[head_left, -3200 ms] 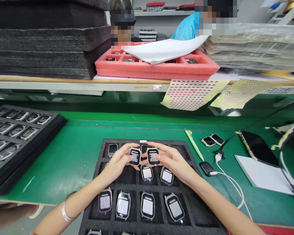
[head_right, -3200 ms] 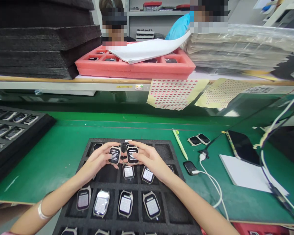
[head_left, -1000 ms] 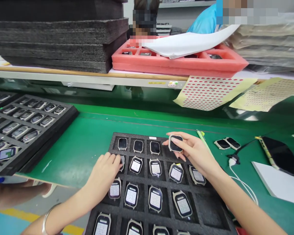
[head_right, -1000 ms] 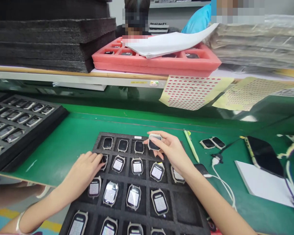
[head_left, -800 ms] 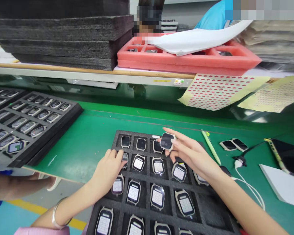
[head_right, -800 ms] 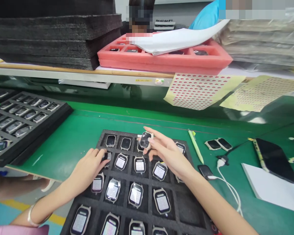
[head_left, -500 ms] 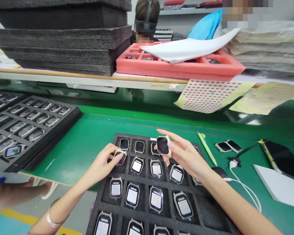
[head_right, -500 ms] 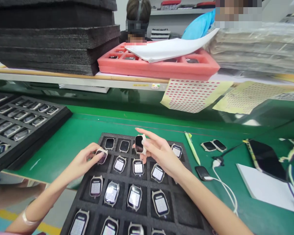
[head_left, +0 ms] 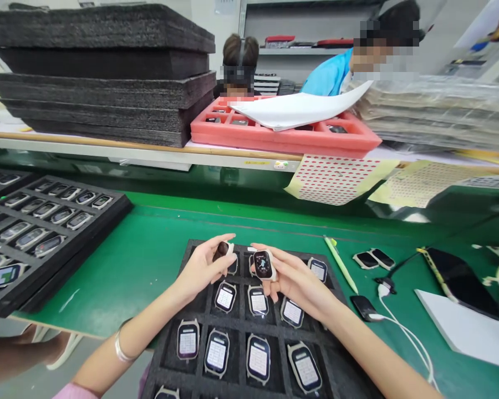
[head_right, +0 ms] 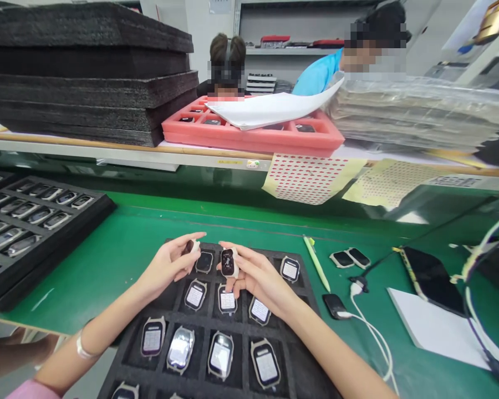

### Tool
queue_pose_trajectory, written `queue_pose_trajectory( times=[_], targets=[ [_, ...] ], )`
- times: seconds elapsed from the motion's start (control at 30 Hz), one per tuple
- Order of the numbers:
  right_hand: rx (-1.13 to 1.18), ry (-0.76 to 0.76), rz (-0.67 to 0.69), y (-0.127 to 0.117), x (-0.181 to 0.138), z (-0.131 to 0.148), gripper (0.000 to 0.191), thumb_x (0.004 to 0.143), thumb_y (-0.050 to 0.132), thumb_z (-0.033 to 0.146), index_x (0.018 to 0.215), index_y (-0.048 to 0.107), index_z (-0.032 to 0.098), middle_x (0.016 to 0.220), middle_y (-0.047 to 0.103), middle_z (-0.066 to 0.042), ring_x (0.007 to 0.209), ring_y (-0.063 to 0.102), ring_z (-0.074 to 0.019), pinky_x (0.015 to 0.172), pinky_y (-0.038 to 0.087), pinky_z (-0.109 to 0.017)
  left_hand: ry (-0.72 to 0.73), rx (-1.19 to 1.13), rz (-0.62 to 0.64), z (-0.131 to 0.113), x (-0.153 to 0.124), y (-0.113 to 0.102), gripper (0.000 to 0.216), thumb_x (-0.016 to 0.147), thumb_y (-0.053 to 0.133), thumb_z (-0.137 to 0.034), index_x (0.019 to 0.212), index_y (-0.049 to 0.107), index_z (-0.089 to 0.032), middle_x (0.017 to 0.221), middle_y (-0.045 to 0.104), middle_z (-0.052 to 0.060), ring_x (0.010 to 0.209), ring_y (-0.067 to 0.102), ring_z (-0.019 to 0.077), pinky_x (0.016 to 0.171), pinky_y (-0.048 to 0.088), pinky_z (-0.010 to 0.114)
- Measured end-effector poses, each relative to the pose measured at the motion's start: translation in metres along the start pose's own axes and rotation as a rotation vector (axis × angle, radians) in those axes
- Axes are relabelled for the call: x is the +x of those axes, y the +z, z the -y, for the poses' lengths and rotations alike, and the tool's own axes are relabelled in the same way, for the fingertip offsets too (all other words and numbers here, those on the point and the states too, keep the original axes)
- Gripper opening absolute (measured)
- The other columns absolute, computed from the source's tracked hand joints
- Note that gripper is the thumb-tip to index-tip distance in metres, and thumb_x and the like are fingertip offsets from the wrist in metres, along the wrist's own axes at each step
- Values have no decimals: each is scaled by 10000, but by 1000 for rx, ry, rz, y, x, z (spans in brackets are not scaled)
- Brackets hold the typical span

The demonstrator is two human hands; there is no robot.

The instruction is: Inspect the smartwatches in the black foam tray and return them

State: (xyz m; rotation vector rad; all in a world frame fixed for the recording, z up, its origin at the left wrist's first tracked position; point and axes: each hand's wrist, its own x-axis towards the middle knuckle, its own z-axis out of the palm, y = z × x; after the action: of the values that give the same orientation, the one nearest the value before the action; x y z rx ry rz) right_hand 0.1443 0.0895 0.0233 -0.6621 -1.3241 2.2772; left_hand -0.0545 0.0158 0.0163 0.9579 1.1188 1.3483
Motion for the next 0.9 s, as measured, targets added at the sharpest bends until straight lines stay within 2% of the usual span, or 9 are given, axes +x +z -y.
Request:
queue_pose_trajectory(
  times=[0.07, 0.13, 0.2, 0.27, 0.43, 0.57, 0.7, 0.8, 0.9],
  targets=[
    [11, -2, 4, -2, 0, 0, 400, 867, 620, 306, 1251, 562, 207, 935, 650, -83, 605, 619, -133, 494, 519, -234, 28, 94, -1, 4, -2, -1, 439, 780, 653, -237, 1201, 559, -153, 763, 521, -11, 547, 456, 74, 481, 372, 197],
    [22, -7, 13, -3, -1, 0, 389, 873, 614, 295, 1249, 565, 205, 898, 647, -73, 623, 622, -140, 510, 519, -240, 71, 186, -5, 7, -3, -2, 414, 783, 631, -203, 1189, 565, -151, 842, 579, 19, 707, 542, 127, 638, 444, 231],
    [31, -15, 23, -4, -1, -1, 377, 886, 599, 283, 1253, 560, 207, 888, 639, -67, 637, 623, -141, 520, 517, -239, 122, 276, -25, 11, -4, -3, 443, 787, 616, -186, 1222, 536, -158, 1003, 611, 55, 903, 562, 179, 792, 446, 265],
    [31, -26, 32, -4, -2, -3, 373, 893, 591, 272, 1259, 554, 208, 885, 631, -62, 648, 625, -142, 525, 515, -237, 155, 353, -41, 15, -4, -2, 484, 791, 610, -193, 1260, 497, -165, 1124, 593, 71, 1002, 548, 204, 859, 433, 281],
    [2, -53, 38, -3, -2, -4, 393, 880, 614, 241, 1264, 548, 189, 841, 621, -51, 651, 633, -148, 531, 514, -232, 148, 484, -37, 18, -7, 0, 546, 804, 575, -193, 1328, 425, -168, 1166, 595, 82, 964, 586, 210, 839, 466, 295],
    [-12, -70, 34, -1, -2, -3, 408, 867, 634, 234, 1263, 548, 185, 864, 632, -59, 660, 639, -148, 526, 516, -222, 192, 537, -34, 18, -8, 1, 549, 808, 559, -180, 1336, 410, -160, 1278, 551, 102, 1093, 554, 229, 928, 441, 320],
    [-30, -67, 37, -2, -2, -2, 381, 850, 651, 225, 1221, 580, 172, 825, 639, -49, 622, 652, -148, 525, 530, -224, 258, 605, -3, 19, -8, -2, 496, 807, 546, -162, 1294, 451, -160, 1269, 566, 99, 1158, 523, 229, 1010, 377, 338],
    [-41, -63, 42, -3, -2, -2, 368, 840, 660, 228, 1197, 597, 163, 786, 644, -42, 587, 659, -152, 530, 543, -237, 277, 619, 27, 19, -8, -3, 456, 794, 544, -141, 1246, 486, -168, 1228, 592, 84, 1122, 546, 222, 982, 396, 321],
    [-39, -78, 28, -3, -2, -1, 372, 835, 665, 235, 1193, 602, 158, 771, 648, -41, 567, 659, -149, 519, 543, -232, 266, 564, 15, 18, -9, -3, 482, 803, 553, -154, 1274, 456, -167, 1247, 576, 86, 1114, 548, 219, 951, 417, 303]
  ],
)
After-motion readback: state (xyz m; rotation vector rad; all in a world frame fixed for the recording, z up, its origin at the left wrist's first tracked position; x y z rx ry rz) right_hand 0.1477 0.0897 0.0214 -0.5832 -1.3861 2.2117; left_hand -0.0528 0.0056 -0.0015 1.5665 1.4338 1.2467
